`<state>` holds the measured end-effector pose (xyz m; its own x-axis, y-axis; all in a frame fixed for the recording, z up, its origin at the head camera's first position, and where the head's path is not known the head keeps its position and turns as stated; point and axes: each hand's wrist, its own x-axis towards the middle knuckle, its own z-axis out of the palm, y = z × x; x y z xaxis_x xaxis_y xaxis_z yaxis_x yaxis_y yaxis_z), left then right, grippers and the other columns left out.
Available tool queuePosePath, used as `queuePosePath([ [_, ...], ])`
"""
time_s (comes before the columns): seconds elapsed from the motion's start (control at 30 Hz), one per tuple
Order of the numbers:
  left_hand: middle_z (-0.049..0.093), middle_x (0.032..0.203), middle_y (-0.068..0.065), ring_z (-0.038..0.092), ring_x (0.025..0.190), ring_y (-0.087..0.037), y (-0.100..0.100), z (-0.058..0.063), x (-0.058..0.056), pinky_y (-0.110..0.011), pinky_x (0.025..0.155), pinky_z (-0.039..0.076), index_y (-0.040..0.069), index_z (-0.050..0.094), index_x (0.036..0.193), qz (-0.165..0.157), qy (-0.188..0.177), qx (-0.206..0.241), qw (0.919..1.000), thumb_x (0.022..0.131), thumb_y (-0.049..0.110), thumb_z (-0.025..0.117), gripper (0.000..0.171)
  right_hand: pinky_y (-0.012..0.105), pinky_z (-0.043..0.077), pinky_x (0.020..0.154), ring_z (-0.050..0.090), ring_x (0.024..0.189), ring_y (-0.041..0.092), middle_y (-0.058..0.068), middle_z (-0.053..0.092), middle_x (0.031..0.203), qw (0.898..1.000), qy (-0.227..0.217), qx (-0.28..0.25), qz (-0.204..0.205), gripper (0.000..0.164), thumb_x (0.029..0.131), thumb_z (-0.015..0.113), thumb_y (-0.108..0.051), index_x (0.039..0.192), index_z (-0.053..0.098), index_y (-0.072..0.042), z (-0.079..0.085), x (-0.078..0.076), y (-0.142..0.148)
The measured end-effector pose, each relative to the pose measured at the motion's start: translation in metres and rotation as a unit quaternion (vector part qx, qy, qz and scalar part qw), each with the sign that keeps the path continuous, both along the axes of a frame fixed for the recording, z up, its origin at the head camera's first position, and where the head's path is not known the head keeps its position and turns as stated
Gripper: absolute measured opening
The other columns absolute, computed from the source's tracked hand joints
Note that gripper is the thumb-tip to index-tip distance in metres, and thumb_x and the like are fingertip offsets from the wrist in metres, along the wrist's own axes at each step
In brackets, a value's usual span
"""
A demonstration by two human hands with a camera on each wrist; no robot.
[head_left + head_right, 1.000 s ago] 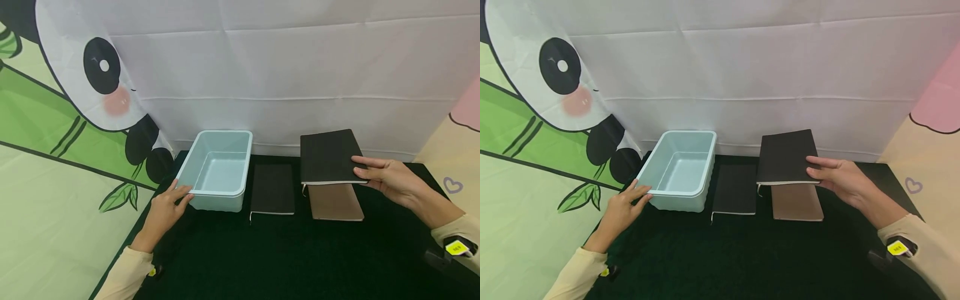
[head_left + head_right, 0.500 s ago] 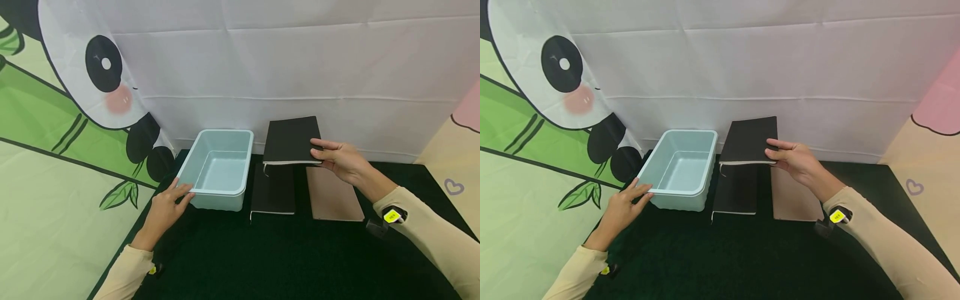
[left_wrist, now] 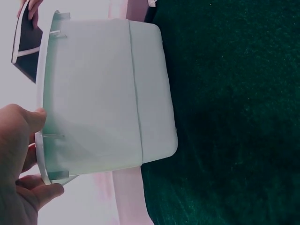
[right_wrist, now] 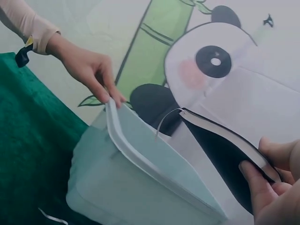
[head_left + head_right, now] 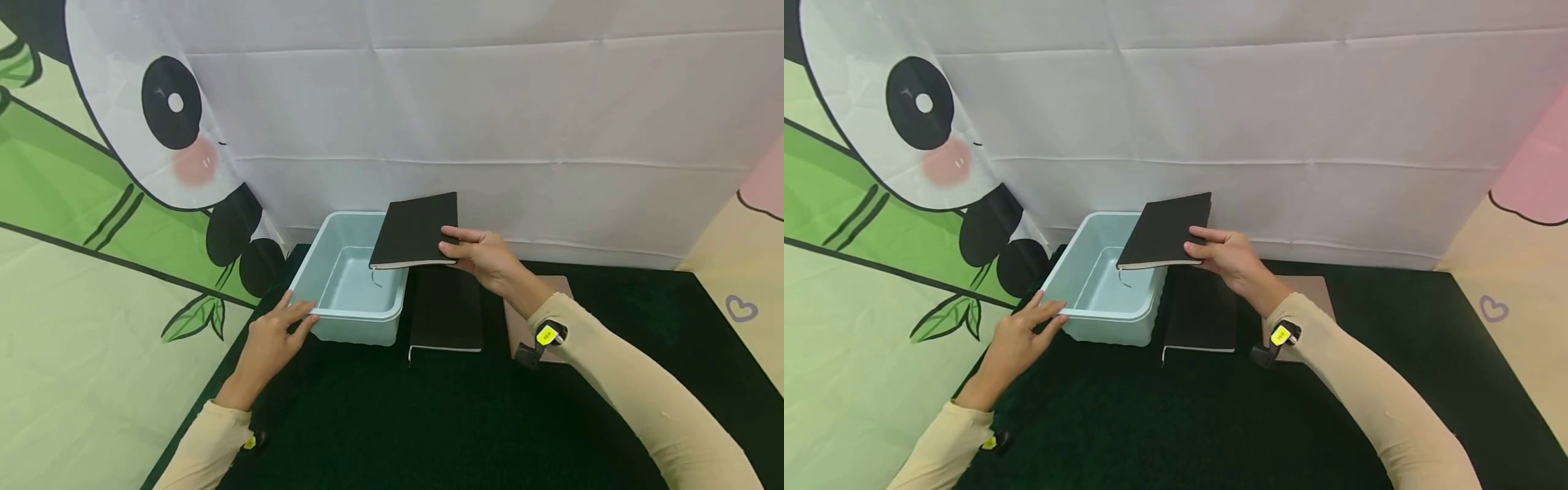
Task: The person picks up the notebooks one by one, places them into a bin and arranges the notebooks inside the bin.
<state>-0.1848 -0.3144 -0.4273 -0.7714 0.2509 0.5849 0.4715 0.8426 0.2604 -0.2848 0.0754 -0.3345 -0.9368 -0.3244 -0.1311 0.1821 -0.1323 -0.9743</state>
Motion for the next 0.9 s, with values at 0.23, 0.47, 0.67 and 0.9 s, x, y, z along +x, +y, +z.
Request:
queuePosePath([
  [0.23, 0.073, 0.121, -0.015, 0.054, 0.131, -0.047, 0.001, 0.0, 0.001, -0.055, 0.082, 0.059, 0.006, 0.073, 0.126, 0.006, -0.004, -0.001, 1.0, 0.094, 0.019, 0.076, 0.034, 0.033, 0.056, 0.098, 0.067, 0.106, 0.012, 0.009, 0.041, 0.159, 1.0, 0.0, 0.012, 0.013, 0.05, 0.095, 0.069, 0.001, 0.144, 0.058, -0.005, -0.005, -0.005, -0.042],
  [0.47, 0.073, 0.121, -0.017, 0.054, 0.131, -0.046, 0.001, -0.001, 0.002, -0.06, 0.092, 0.053, 0.003, 0.073, 0.125, 0.013, -0.006, -0.001, 0.9999, 0.094, 0.018, 0.076, 0.035, 0.036, 0.055, 0.099, 0.07, 0.11, 0.02, 0.013, 0.051, 0.15, 1.0, -0.001, 0.02, 0.018, 0.048, 0.092, 0.073, 0.001, 0.139, 0.062, -0.003, -0.012, -0.013, -0.073],
  [0.67, 0.073, 0.119, -0.018, 0.055, 0.13, -0.047, 0.0, -0.003, 0.002, -0.061, 0.091, 0.053, 0.002, 0.073, 0.124, 0.01, 0.004, 0.001, 0.9999, 0.093, 0.017, 0.077, 0.035, 0.037, 0.055, 0.1, 0.067, 0.119, 0.025, 0.012, 0.056, 0.144, 0.999, -0.007, 0.037, 0.022, 0.05, 0.09, 0.077, -0.001, 0.138, 0.064, -0.004, -0.015, -0.018, -0.091],
  [0.9, 0.073, 0.118, -0.019, 0.055, 0.129, -0.047, 0.001, -0.004, 0.0, -0.062, 0.089, 0.054, 0.002, 0.073, 0.123, 0.009, 0.011, 0.006, 0.9999, 0.092, 0.015, 0.078, 0.034, 0.037, 0.056, 0.098, 0.07, 0.113, 0.023, 0.015, 0.065, 0.135, 0.998, -0.011, 0.061, 0.027, 0.05, 0.088, 0.08, -0.004, 0.136, 0.066, -0.005, -0.019, -0.026, -0.107],
])
